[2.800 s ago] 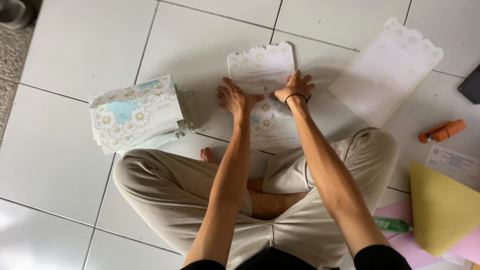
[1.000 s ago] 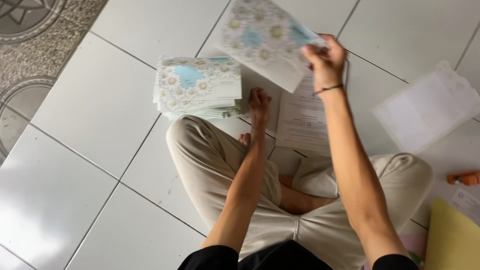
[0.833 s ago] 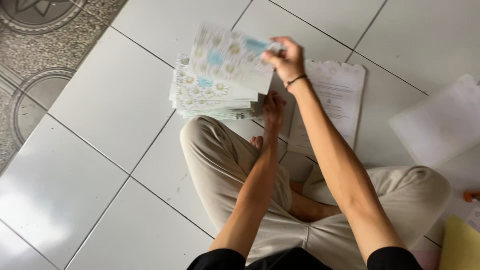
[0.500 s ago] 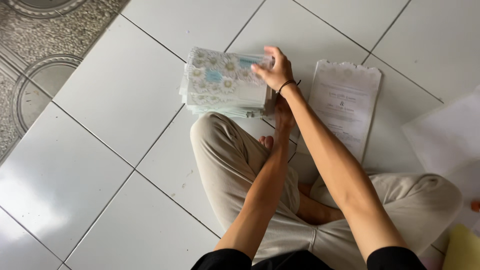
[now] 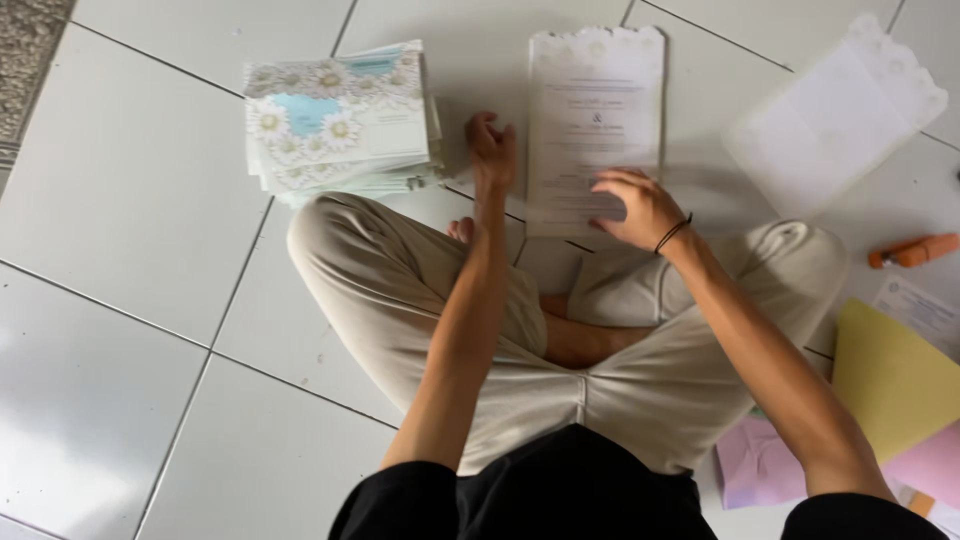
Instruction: The person sits on the floor and assembles invitations by placing a floral card into a white envelope. They repeatedly pick up a card, insert it into an envelope, and place the completed invitation on a growing stack.
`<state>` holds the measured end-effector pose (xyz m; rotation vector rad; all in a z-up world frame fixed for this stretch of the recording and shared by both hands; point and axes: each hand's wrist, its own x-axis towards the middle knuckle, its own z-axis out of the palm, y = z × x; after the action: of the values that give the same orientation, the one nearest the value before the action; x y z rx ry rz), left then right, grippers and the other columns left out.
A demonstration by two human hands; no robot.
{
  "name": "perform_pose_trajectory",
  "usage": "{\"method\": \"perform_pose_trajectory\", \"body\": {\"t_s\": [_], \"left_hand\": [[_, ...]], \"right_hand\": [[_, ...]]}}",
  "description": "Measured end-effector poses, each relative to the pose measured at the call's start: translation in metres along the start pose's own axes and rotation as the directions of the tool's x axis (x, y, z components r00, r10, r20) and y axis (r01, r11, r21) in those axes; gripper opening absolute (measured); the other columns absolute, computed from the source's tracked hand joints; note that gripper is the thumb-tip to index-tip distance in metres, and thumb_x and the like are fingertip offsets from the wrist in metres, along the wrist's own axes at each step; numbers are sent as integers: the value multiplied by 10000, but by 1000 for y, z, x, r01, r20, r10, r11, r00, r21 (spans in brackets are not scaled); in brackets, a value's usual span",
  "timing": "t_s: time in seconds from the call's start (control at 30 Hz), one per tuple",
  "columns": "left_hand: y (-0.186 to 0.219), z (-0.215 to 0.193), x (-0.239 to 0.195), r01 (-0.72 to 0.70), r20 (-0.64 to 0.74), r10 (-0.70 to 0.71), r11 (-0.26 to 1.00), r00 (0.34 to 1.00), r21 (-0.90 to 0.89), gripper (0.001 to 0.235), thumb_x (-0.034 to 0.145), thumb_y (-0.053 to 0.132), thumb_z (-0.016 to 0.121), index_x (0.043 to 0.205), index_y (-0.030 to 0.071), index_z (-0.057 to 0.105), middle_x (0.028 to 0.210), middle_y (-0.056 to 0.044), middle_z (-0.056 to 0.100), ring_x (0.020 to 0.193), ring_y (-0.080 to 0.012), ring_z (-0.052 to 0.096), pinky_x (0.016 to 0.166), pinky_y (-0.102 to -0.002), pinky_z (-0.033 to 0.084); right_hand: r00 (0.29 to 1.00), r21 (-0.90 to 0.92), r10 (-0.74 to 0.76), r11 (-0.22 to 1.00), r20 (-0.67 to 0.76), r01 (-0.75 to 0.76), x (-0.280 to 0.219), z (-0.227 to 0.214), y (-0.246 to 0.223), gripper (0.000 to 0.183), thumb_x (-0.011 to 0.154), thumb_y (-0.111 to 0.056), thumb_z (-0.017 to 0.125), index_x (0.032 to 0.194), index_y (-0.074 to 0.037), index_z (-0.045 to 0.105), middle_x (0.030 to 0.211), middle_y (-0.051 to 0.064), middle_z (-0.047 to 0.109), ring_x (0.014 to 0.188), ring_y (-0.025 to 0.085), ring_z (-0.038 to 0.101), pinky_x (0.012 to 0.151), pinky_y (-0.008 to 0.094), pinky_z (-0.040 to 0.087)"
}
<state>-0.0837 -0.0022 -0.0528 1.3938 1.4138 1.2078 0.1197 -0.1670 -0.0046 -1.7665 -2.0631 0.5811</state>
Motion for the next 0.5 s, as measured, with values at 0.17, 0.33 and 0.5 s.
{"method": "perform_pose_trajectory", "body": {"t_s": [0.17, 0.33, 0.5], "left_hand": [[18, -6, -12, -2, 96, -5, 997, 995, 74, 342, 931, 173, 646, 1232, 79, 514, 873, -64, 489, 826, -250, 631, 776, -379, 543], [41, -8, -44, -166, 244, 107, 958, 964, 234, 309, 934, 59, 638, 1215, 91, 513, 987, -162, 565, 970, -403, 671, 849, -503, 551], [52, -12, -87, -409, 737, 248, 912, 629, 43, 373, 809, 160, 862, 1108, 33, 680, 1057, -205, 691, 1084, -406, 682, 967, -511, 551]], "right_hand": [[990, -36, -94, 995, 104, 98, -19, 0, 10, 579, 685, -354, 901, 1128, -47, 689, 1439, 156, 618, 1365, 397, 540, 1123, 500, 480], [990, -111, 23, 994, 140, -8, -15, -5, 7, 502, 649, -274, 938, 1074, -117, 721, 1423, 58, 652, 1352, 367, 568, 1039, 530, 546], [974, 93, 122, 986, 192, -142, -20, -13, 8, 316, 771, -247, 865, 1065, -184, 766, 1428, 13, 657, 1367, 371, 541, 1040, 560, 519]]}}
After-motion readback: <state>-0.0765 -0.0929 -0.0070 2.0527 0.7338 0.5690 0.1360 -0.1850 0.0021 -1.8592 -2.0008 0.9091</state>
